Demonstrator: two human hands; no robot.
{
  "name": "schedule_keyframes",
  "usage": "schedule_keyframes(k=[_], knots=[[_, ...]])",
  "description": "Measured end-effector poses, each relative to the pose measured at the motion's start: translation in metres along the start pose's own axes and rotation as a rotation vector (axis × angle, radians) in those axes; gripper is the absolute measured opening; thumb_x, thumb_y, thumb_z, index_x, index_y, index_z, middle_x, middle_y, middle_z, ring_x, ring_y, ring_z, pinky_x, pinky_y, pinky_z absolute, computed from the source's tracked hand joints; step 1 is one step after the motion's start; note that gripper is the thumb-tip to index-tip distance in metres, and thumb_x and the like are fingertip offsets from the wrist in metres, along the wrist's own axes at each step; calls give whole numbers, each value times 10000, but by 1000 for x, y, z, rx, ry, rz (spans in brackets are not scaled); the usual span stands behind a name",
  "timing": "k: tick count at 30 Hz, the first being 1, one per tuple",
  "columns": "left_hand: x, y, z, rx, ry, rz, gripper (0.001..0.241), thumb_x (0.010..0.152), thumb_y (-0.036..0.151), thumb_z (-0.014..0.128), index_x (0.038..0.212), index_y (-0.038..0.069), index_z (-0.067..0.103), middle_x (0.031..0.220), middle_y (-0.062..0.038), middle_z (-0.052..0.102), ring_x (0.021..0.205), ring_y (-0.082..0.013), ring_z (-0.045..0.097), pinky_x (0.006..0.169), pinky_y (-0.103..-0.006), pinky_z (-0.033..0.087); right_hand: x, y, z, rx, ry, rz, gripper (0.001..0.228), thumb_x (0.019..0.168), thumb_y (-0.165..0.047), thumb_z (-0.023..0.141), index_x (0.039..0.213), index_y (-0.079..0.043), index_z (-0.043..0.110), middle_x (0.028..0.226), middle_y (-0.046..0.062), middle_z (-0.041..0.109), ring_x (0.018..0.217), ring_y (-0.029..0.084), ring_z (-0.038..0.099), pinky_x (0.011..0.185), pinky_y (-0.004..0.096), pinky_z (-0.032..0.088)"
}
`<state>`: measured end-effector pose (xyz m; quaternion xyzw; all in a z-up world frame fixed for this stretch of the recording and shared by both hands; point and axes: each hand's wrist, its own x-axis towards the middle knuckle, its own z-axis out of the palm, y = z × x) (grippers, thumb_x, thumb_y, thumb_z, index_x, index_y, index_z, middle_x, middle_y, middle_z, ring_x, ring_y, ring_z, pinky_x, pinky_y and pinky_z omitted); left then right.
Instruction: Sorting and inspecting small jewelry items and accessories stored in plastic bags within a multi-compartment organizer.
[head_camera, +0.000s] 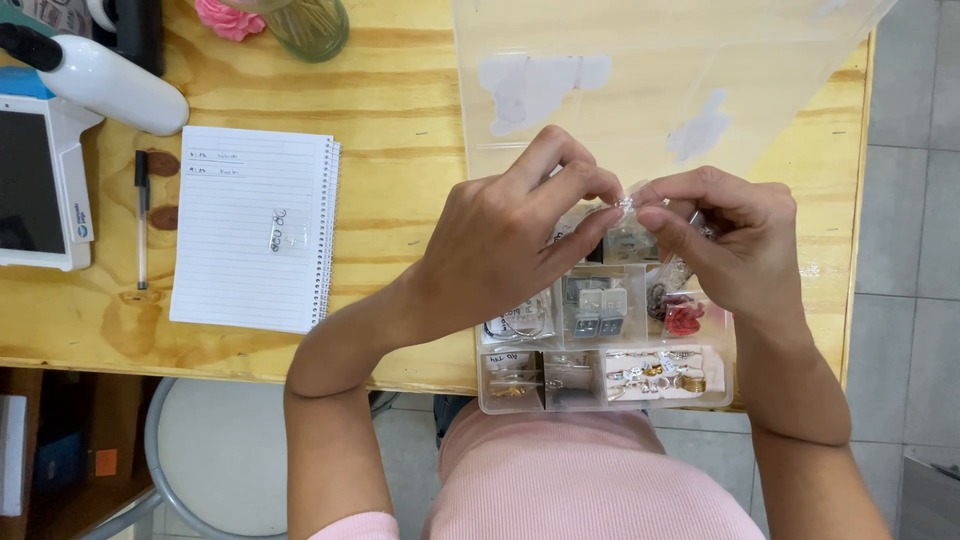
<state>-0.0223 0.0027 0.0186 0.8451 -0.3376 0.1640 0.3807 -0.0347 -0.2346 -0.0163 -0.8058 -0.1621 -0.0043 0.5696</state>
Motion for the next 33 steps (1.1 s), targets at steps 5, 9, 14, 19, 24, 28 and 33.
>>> schedule_keyframes(k=[5, 9, 14, 19, 24, 28, 33], knots=[[-1, -2, 3, 206, 61, 112, 108, 1092, 201, 618, 1027, 119, 642, 1018, -8, 607, 566, -151, 530, 467, -280, 403, 0, 1, 1, -49, -24, -30, 176, 962, -48, 767, 1119, -16, 693, 631, 15, 596, 534, 54, 481, 516, 165, 375], [-2, -4, 5, 157, 66, 99, 109, 1087, 167, 606, 1024, 97, 660, 1004, -21, 599, 589, -166, 532, 460, -278, 408, -2, 4, 2, -109, 18, -71, 245, 940, -53, 816, 1147, -19, 689, 629, -5, 581, 549, 36, 420, 521, 169, 323], [1, -5, 6, -103, -27, -77, 202, 1080, 297, 514, 1031, 139, 631, 987, 7, 581, 644, -141, 580, 430, -295, 389, 0, -7, -3, -26, -12, 61, 88, 977, -77, 757, 1021, -20, 706, 587, 4, 563, 532, 51, 492, 524, 165, 380], [5, -11, 3, -218, -96, -181, 394, 1059, 446, 478, 1261, 121, 571, 992, 38, 664, 826, -151, 675, 661, -343, 521, 6, 26, -25, 320, -30, 176, 111, 979, -192, 678, 940, -94, 643, 516, -29, 493, 430, 47, 442, 469, 186, 370], [9, -10, -3, -253, -155, -255, 325, 1046, 438, 458, 1089, 145, 590, 678, 37, 621, 560, -159, 607, 611, -332, 438, 8, 17, -26, 236, -55, 150, 171, 1016, -200, 645, 930, -52, 638, 513, 5, 511, 436, 61, 458, 505, 181, 388], [10, -11, 1, -294, -253, -229, 419, 1029, 506, 402, 1081, 146, 610, 658, 22, 610, 565, -160, 595, 602, -324, 433, 5, 3, -21, 150, -55, 151, 125, 1021, -141, 674, 971, -28, 651, 577, 33, 549, 481, 81, 518, 501, 180, 402], [7, -17, 4, -250, -163, -81, 230, 1083, 248, 495, 979, 91, 628, 912, -23, 608, 709, -193, 592, 618, -343, 432, 8, -6, -18, 57, -223, 131, 188, 947, -117, 719, 1101, -33, 652, 597, 22, 610, 503, 47, 558, 497, 160, 387]])
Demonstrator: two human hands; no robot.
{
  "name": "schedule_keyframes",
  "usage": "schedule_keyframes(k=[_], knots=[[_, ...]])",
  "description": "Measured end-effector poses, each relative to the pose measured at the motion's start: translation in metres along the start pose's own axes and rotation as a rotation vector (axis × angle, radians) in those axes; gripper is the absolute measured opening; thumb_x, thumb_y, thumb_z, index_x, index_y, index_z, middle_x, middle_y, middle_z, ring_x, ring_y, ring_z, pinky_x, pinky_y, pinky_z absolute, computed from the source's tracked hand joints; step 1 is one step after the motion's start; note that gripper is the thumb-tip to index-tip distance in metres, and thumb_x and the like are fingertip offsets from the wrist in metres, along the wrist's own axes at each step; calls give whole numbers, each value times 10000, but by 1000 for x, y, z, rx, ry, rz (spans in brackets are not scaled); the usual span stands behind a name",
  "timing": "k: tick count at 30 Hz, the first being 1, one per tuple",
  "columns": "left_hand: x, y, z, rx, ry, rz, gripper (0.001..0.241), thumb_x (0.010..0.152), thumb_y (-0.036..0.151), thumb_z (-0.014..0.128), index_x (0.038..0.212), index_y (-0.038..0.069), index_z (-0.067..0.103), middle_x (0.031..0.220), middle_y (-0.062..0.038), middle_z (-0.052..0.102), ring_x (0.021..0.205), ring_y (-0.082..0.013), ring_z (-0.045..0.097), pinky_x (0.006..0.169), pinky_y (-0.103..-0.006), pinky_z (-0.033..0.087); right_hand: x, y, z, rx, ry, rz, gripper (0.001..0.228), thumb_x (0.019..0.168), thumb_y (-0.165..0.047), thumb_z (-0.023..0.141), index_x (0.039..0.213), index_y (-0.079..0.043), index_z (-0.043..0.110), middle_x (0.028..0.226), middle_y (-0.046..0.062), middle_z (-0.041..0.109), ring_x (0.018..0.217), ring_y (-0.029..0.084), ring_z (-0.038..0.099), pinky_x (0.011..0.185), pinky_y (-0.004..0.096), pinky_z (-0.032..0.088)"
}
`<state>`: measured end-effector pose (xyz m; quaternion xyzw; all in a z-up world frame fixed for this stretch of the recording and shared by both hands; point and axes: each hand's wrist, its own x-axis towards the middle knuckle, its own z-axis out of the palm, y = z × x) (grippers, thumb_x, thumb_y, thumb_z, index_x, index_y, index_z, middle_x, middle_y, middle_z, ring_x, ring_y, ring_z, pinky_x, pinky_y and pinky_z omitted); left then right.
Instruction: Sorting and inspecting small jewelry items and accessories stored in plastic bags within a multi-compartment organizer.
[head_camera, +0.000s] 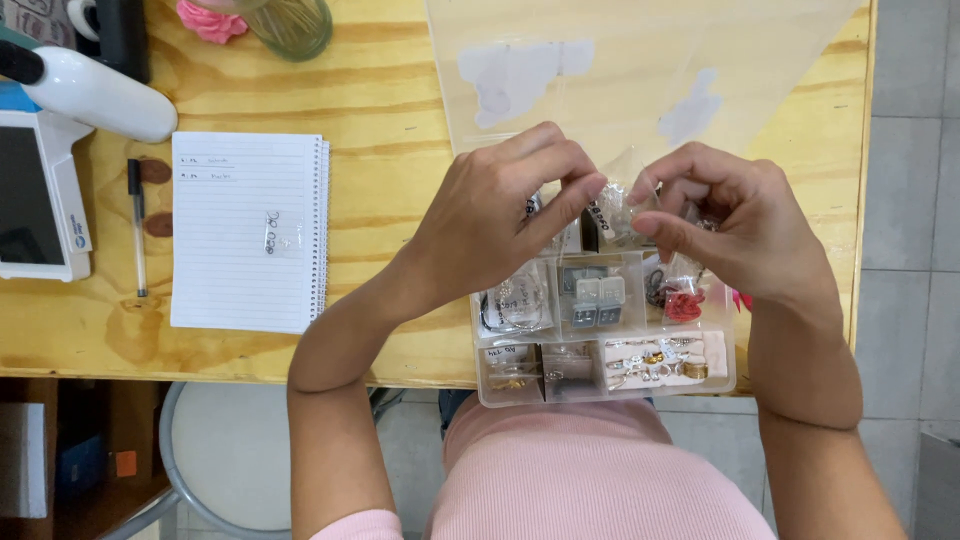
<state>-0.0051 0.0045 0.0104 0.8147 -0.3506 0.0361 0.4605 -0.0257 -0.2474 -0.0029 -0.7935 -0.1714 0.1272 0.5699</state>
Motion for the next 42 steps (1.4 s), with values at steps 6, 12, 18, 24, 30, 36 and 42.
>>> schedule_keyframes(k=[6, 12, 18, 24, 30, 36, 42], knots=[[-2, 9, -17, 122, 91, -96, 278, 1110, 338, 375, 1054, 112, 528, 700, 5, 556, 482, -182, 469, 524, -361, 380, 8, 5, 2, -107, 29, 9, 89, 1010, -68, 706, 1080, -13, 706, 608, 19, 588, 485, 41, 442, 471, 171, 332], [-3, 6, -21, 62, 57, -125, 177, 901, 52, 395, 1045, 94, 488, 728, -30, 480, 529, -211, 361, 541, -396, 297, 29, 38, 34, -827, -264, 126, 165, 1049, -267, 632, 1105, -150, 733, 719, 11, 757, 629, 237, 701, 625, 393, 505], [-2, -11, -12, 14, 6, -46, 37, 1041, 85, 449, 1042, 111, 476, 829, -28, 600, 635, -217, 490, 611, -378, 387, 30, 42, 39, -1049, -337, 147, 249, 1032, -397, 657, 1098, -161, 701, 682, 36, 748, 668, 318, 694, 593, 445, 503], [-7, -44, 18, 134, -90, -11, 110, 1001, 24, 579, 930, 100, 540, 896, -72, 539, 576, -267, 516, 549, -413, 406, 11, 26, 8, -758, -119, 8, 246, 1033, -236, 736, 1253, -132, 698, 801, 4, 736, 618, 158, 641, 632, 326, 491], [-4, -52, 40, 288, -401, -198, 264, 921, -112, 427, 1017, 120, 509, 799, -125, 606, 495, -380, 536, 483, -520, 380, 7, 10, -10, -608, -16, -154, 191, 1064, 2, 795, 1231, 0, 704, 1046, 112, 651, 760, 176, 556, 776, 298, 495], [-8, -62, 68, 513, -412, -234, 323, 766, -179, 520, 943, 83, 452, 522, -66, 556, 422, -344, 514, 420, -495, 386, 1, 14, -12, -218, 107, -174, 328, 1051, 33, 748, 1317, 99, 568, 1267, 204, 538, 878, 196, 564, 825, 254, 504], [-23, -80, 98, 699, -447, -166, 289, 826, -40, 682, 718, 227, 656, 633, 42, 655, 774, -208, 560, 603, -381, 462, -3, 8, -6, -166, 191, -237, 812, 903, 36, 850, 1534, 61, 340, 1450, 213, 401, 1228, 279, 557, 812, 250, 506]])
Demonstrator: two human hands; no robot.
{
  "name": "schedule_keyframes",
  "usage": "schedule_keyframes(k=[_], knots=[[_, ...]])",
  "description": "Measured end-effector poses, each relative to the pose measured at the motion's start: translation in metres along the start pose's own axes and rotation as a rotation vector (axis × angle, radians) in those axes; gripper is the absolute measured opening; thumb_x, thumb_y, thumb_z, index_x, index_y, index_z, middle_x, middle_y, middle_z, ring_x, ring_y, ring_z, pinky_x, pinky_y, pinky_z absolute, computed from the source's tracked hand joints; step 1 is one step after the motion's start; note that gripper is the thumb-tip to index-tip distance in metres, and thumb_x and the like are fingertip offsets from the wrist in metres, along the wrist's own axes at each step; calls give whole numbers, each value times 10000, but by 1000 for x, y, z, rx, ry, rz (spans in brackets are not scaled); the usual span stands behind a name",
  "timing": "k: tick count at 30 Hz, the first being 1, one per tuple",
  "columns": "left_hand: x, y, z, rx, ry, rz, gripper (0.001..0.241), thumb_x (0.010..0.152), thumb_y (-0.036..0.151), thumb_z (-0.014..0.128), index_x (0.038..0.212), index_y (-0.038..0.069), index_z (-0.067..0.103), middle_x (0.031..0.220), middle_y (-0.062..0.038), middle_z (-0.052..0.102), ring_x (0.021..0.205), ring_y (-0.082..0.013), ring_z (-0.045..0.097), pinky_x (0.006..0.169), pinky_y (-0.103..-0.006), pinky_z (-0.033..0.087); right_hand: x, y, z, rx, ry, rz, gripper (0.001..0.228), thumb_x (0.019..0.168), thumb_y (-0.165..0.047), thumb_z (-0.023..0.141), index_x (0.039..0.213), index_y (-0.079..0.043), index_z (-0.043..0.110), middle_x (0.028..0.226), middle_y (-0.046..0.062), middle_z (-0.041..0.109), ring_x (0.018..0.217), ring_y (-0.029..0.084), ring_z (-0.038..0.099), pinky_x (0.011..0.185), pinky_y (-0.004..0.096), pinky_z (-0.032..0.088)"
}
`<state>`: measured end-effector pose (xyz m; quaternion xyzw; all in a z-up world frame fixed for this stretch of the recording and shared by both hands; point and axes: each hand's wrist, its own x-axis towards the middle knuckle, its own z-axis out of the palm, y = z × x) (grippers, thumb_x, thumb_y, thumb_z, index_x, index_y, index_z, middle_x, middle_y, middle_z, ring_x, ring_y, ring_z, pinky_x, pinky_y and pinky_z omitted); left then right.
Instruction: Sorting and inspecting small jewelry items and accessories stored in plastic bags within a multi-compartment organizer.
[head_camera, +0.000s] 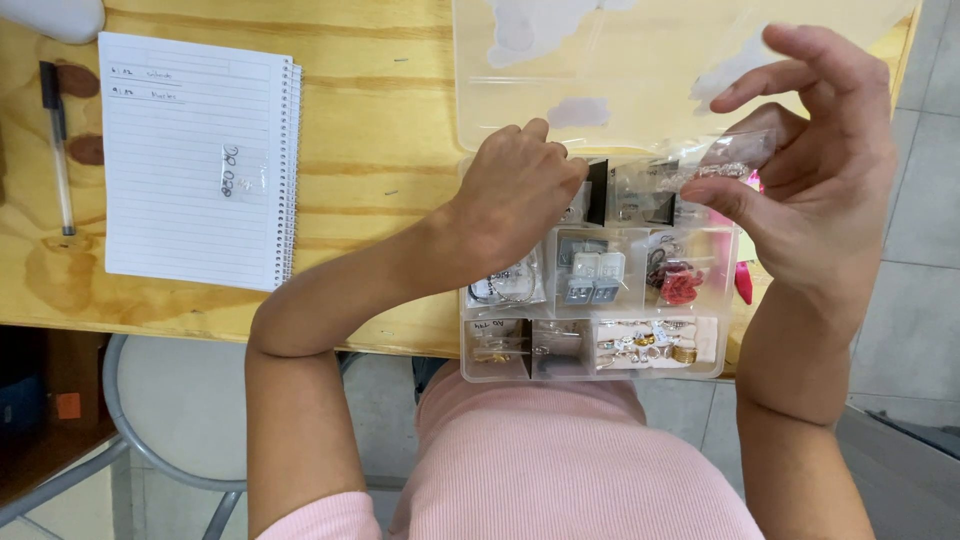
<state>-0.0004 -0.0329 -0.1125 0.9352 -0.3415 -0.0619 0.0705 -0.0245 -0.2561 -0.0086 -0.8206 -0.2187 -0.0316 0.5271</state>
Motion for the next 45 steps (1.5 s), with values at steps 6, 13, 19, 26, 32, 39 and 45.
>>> schedule_keyframes(k=[6, 13, 19, 26, 32, 39, 45], knots=[[-19, 6, -86, -630, 532, 155, 416, 1093, 385, 349, 1031, 91, 639, 928, -65, 691, 788, -306, 626, 677, -445, 483, -11, -9, 15, 32, 132, -49, 955, 866, 11, 896, 1608, -22, 295, 1479, 219, 392, 1200, 318, 563, 863, 331, 596], [-39, 9, -122, -947, 530, 236, 149, 1051, 188, 601, 969, 74, 650, 850, -11, 663, 672, -140, 571, 652, -280, 463, -13, -17, 25, 48, 71, -101, 831, 889, 69, 873, 1533, 45, 348, 1519, 169, 367, 1211, 308, 591, 886, 337, 652], [-45, 2, -130, -971, 567, 206, 235, 1070, 180, 551, 943, 29, 680, 710, 7, 682, 545, -59, 522, 547, -213, 420, -10, -13, 15, 70, 195, -9, 580, 1094, -433, 542, 1308, 105, 496, 1106, 239, 609, 923, 308, 710, 839, 331, 579], [-44, -4, -124, -778, 573, 232, 215, 1072, 204, 569, 917, 100, 677, 687, 68, 675, 532, -84, 542, 568, -274, 407, -15, -6, 20, 152, 115, 113, 430, 1032, -332, 631, 1187, 68, 602, 1043, 156, 639, 866, 201, 653, 781, 280, 585], [-40, -16, -105, -460, 502, 148, 281, 1067, 374, 571, 949, 134, 659, 708, 36, 714, 581, -250, 628, 481, -419, 391, -5, -9, 23, 29, -49, 129, 183, 1000, 75, 786, 1113, 49, 643, 1020, 125, 664, 876, 176, 612, 824, 257, 521], [-49, -43, -94, -48, 255, -19, 352, 1040, 366, 732, 801, 146, 595, 599, -55, 631, 438, -359, 544, 381, -478, 344, 5, 8, 42, -331, -262, 144, 112, 1057, -31, 801, 1054, -60, 693, 910, 7, 678, 670, 136, 424, 660, 268, 389], [-44, -41, -50, 173, 109, 139, 215, 872, 25, 701, 776, 217, 695, 777, 2, 603, 713, -222, 601, 529, -390, 481, 4, 29, 56, -603, -395, 125, 170, 985, -189, 829, 1022, -134, 673, 853, -10, 711, 818, 188, 617, 694, 383, 471]])
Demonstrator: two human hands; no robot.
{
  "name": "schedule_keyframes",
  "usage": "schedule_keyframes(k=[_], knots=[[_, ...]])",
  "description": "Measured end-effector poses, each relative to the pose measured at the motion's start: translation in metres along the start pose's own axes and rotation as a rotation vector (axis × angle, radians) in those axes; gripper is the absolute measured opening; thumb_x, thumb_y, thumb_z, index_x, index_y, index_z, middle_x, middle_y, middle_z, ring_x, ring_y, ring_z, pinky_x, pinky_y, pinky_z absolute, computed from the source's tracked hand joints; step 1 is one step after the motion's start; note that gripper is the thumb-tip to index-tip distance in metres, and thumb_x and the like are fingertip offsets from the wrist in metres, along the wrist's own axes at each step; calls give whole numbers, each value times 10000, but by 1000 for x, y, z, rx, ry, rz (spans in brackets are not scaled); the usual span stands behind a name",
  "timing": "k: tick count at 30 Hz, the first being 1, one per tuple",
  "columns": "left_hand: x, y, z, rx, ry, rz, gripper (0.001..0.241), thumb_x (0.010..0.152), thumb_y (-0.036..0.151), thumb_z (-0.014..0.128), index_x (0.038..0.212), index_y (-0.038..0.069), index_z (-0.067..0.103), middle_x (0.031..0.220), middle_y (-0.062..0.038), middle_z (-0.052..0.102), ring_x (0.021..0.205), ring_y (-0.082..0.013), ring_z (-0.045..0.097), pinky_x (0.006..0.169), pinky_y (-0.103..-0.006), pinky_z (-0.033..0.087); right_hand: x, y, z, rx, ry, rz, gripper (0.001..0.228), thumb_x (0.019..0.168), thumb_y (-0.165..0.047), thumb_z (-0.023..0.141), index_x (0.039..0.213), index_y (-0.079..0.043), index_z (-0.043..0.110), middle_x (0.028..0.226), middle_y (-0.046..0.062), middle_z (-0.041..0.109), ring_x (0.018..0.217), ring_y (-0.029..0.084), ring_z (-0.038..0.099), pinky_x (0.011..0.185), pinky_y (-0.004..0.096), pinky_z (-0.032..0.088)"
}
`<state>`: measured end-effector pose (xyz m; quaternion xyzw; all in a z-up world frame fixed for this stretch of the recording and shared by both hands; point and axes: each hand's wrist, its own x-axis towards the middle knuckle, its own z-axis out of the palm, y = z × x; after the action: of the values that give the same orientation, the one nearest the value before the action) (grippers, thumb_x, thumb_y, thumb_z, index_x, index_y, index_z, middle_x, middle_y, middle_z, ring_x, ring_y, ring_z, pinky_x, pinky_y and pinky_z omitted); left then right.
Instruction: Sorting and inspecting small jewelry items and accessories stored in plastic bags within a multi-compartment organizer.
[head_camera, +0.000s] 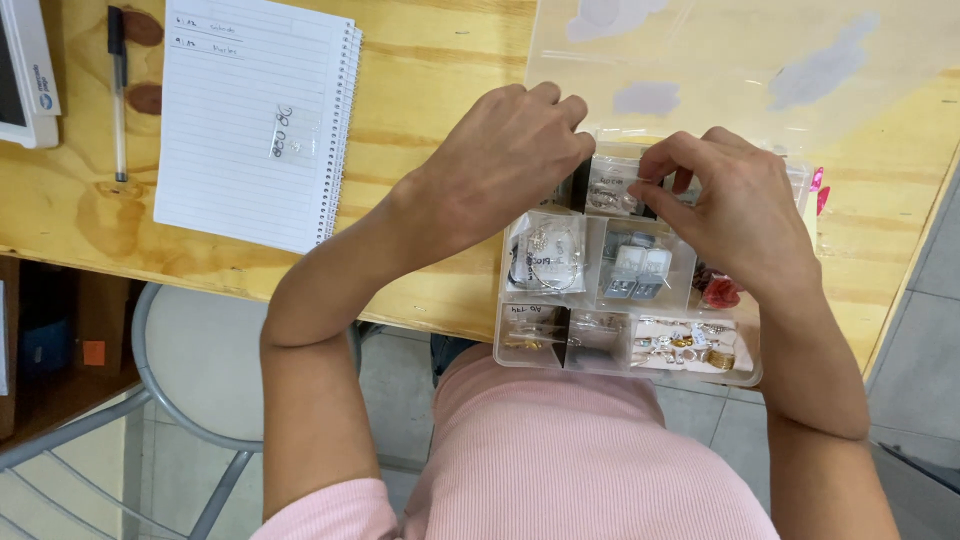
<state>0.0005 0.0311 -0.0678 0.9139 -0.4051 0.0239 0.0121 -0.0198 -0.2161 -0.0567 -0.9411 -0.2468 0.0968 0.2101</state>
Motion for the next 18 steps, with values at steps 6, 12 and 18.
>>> schedule_keyframes(k=[6, 12, 18], knots=[[-6, -2, -10, 210, 38, 236, 177, 933, 132, 746, 821, 261, 700, 742, 105, 669, 794, -155, 582, 717, -320, 479, 2, 11, 7, -185, 69, -222, 297, 946, -255, 869, 1194, -118, 781, 983, 89, 601, 870, 289, 539, 673, 409, 485], [13, -1, 17, 360, -79, 371, 210, 997, 241, 678, 817, 342, 714, 787, 144, 704, 881, -153, 560, 742, -315, 418, -11, -8, -26, 130, 243, -251, 117, 1075, -24, 862, 1159, -30, 781, 941, 67, 640, 833, 216, 515, 788, 354, 461], [-5, -17, -40, -36, 256, 211, 63, 979, 78, 656, 956, 112, 608, 782, -36, 693, 778, -253, 612, 707, -378, 480, -25, -20, -42, 391, 260, -189, 82, 1052, 83, 803, 1091, 49, 739, 849, 107, 632, 863, 220, 513, 798, 316, 436]])
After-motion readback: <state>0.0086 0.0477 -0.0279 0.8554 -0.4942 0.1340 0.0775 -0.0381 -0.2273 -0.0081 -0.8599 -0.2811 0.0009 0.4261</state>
